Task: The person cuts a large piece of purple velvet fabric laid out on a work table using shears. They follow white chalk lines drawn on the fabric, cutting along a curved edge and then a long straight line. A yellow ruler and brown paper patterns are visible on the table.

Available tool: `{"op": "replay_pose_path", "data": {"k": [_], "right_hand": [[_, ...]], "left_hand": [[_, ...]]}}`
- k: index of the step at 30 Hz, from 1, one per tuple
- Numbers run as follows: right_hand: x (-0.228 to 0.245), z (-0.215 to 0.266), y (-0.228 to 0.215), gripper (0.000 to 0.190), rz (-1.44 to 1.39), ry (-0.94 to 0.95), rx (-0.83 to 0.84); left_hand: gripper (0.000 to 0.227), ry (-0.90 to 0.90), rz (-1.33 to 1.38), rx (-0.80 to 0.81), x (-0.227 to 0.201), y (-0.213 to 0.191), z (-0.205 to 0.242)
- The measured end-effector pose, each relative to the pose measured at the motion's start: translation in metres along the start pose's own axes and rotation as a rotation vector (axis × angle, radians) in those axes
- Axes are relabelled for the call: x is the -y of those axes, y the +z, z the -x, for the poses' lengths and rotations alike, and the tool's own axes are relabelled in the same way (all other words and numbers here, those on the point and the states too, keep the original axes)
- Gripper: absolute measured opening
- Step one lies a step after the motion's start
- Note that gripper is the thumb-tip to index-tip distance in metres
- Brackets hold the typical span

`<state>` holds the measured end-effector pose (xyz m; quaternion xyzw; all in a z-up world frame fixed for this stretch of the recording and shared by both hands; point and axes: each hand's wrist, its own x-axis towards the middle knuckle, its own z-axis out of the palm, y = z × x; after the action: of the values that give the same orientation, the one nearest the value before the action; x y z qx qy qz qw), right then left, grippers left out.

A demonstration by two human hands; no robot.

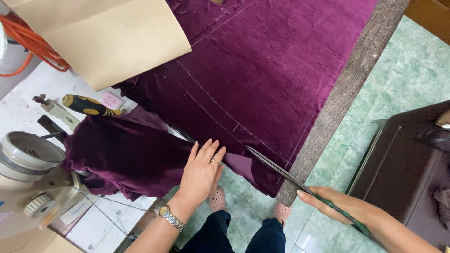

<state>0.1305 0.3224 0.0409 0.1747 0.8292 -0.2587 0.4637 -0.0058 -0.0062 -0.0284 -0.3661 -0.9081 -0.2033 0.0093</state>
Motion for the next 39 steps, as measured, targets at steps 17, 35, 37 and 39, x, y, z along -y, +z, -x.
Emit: {"op": "replay_pose_path", "data": {"k": [17, 35, 37, 39], "right_hand": [[0.056, -0.012, -0.006, 0.052, 0.085, -0.089, 0.0], [0.108, 0.004, -0.03, 0.067, -0.005, -0.006, 0.097], [0.1, -0.006, -0.025, 0.057, 0.035, -0.065, 0.065], [0.087, -0.019, -0.017, 0.054, 0.076, -0.124, 0.032]], "left_hand": [[0.039, 0.005, 0.047, -0.031, 0.005, 0.005, -0.001], [0.027, -0.016, 0.191, -0.082, 0.005, -0.002, -0.003], [0.027, -0.014, 0.199, -0.099, 0.007, 0.003, -0.002], [0.027, -0.012, 0.207, -0.116, 0.008, 0.003, -0.002]]}}
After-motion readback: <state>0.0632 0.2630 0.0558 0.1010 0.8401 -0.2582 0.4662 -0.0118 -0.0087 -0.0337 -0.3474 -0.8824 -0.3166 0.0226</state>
